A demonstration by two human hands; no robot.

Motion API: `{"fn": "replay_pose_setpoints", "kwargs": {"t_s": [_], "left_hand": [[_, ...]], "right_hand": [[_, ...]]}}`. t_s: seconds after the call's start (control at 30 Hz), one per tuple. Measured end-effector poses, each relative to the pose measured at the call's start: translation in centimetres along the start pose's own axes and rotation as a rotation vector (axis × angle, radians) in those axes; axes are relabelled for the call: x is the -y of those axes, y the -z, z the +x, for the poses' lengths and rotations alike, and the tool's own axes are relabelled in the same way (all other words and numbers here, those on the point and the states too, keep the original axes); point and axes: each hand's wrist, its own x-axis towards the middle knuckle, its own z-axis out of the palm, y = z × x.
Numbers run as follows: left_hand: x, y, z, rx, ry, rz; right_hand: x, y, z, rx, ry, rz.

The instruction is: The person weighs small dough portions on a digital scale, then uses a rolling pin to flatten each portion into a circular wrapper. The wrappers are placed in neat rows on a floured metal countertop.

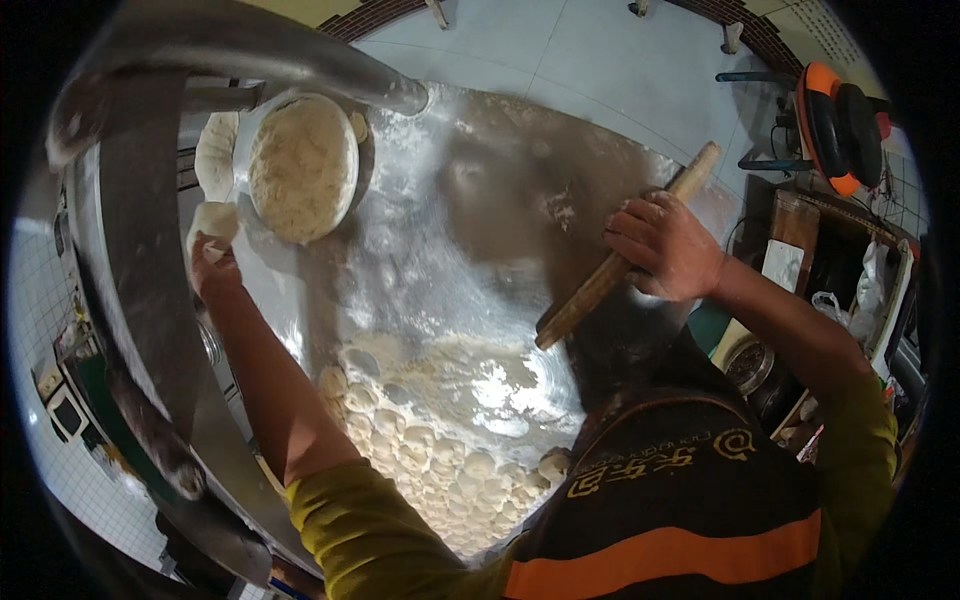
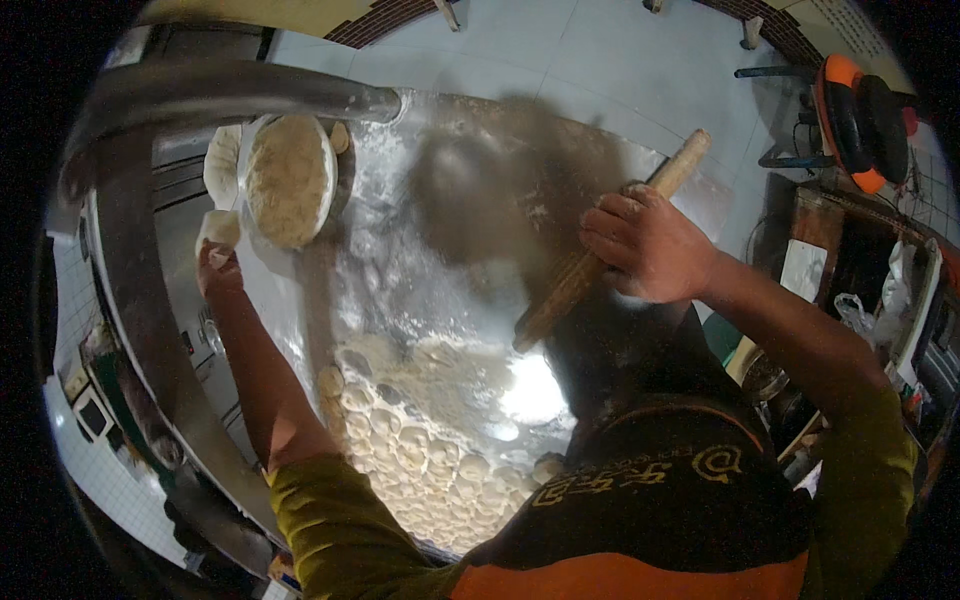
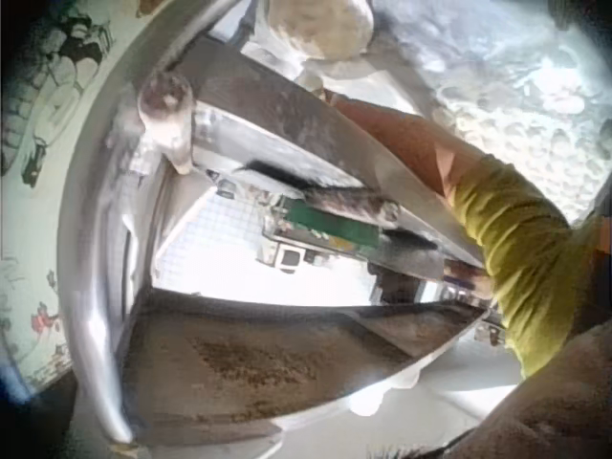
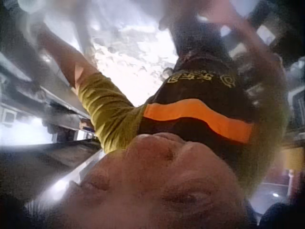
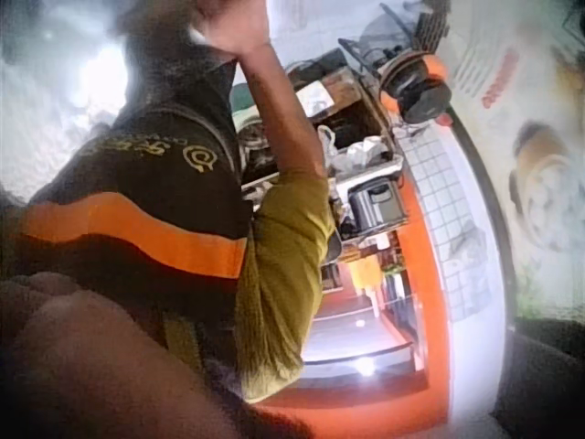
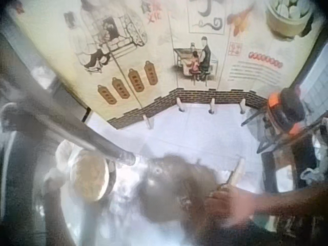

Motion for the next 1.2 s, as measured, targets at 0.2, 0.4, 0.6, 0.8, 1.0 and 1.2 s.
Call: {"fn": "replay_pose_setpoints", "kwargs": {"t_s": [0.2, 0.4, 0.6, 0.8, 1.0, 1.2], "left_hand": [[-0.4, -2.7, 7.4, 0.056, 0.075, -0.124], [1.5, -3.2, 10.1, -0.213, -0.084, 0.291], [1.7, -5.8, 6.2, -0.303, -0.158, 0.548], [2.0, -4.8, 2.4, -0.095, -0.232, 0.550], [2.3, 0.4, -11.6, -0.150, -0.291, 0.425], [3.2, 8.0, -37.2, -0.110, -0.087, 0.626]], "right_hand": [[0.0, 0.6, 0.4, 0.201, -0.080, 0.041], [0.0, 0.4, 0.3, 0.112, -0.030, -0.002], [0.3, -0.1, 0.3, 0.137, -0.112, 0.010], [0.1, 0.2, 0.1, 0.178, -0.107, 0.056], [0.6, 0.2, 0.7, 0.066, -0.090, 0.026], [0.4, -0.3, -0.4, -0.126, 0.107, 0.017]]}}
